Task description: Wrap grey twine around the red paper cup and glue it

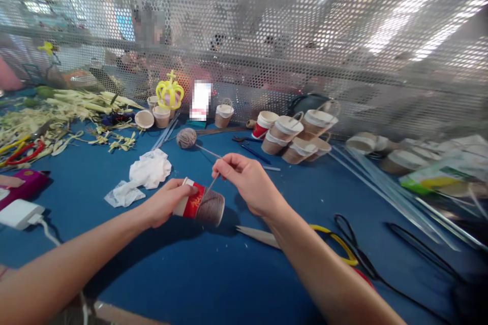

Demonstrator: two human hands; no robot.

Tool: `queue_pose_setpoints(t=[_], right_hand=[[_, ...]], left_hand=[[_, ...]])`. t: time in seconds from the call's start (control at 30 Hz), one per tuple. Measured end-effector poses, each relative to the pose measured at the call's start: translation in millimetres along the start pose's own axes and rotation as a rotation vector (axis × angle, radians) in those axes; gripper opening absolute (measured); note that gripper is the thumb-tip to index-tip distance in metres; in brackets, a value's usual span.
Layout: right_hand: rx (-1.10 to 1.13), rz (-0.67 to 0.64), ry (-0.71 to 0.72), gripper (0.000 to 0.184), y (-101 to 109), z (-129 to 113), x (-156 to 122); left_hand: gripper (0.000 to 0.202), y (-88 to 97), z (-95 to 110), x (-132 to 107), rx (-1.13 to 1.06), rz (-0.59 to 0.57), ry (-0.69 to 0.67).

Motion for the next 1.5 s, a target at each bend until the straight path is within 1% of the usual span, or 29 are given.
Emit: queue_pose_setpoints(t=[0.2, 0.33, 0.47, 0.73, 0.9, 1.17, 1.33, 1.5], right_hand=[[-0.041, 0.022, 0.059, 0.018, 1.2, 2.9, 1.0], [-0.071, 0.009, 0.074, 0.019, -0.2, 6.6, 1.6], [-0.123, 0.009, 0.069, 0.02, -1.6, 7.3, 2.4], [-0.202, -0.023, 0.062, 0.022, -4.1, 12.1, 2.9], [-0.259, -0.052, 0.055, 0.023, -5.2, 16.3, 2.0], [-0.281, -0.082, 0.04, 0.022, -6.7, 11.9, -1.8], [-0.293, -0.123, 0.034, 0.022, -8.0, 15.4, -2.4], [-0.319, -0.138, 0.022, 0.021, -8.4, 16.6, -2.2]], left_hand=[[0.013, 0.8, -2.4, 1.6, 0.064, 0.002, -0.021], [0.016, 0.9, -3.6, -1.9, 0.102, -0.05, -0.053], [0.017, 2.0, -5.2, -4.8, 0.118, -0.072, -0.046], [0.017, 1.0, -3.8, -7.2, 0.123, -0.223, -0.103], [0.017, 1.7, -1.9, -9.8, 0.134, -0.263, -0.16], [0.022, 2.4, -1.2, -13.1, 0.15, -0.27, -0.227], [0.023, 0.6, 2.4, -16.0, 0.159, -0.281, -0.285], [0.024, 2.6, 1.5, -14.5, 0.191, -0.277, -0.332]])
Point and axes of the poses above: each hand's wrist, its own x-axis towards the middle knuckle, its own y-axis out of the back of the hand, z = x × y, the point moved 1 cm from there along x, towards the middle knuckle, and after that the axes turned 11 degrees about z, right-handed, at the moved point
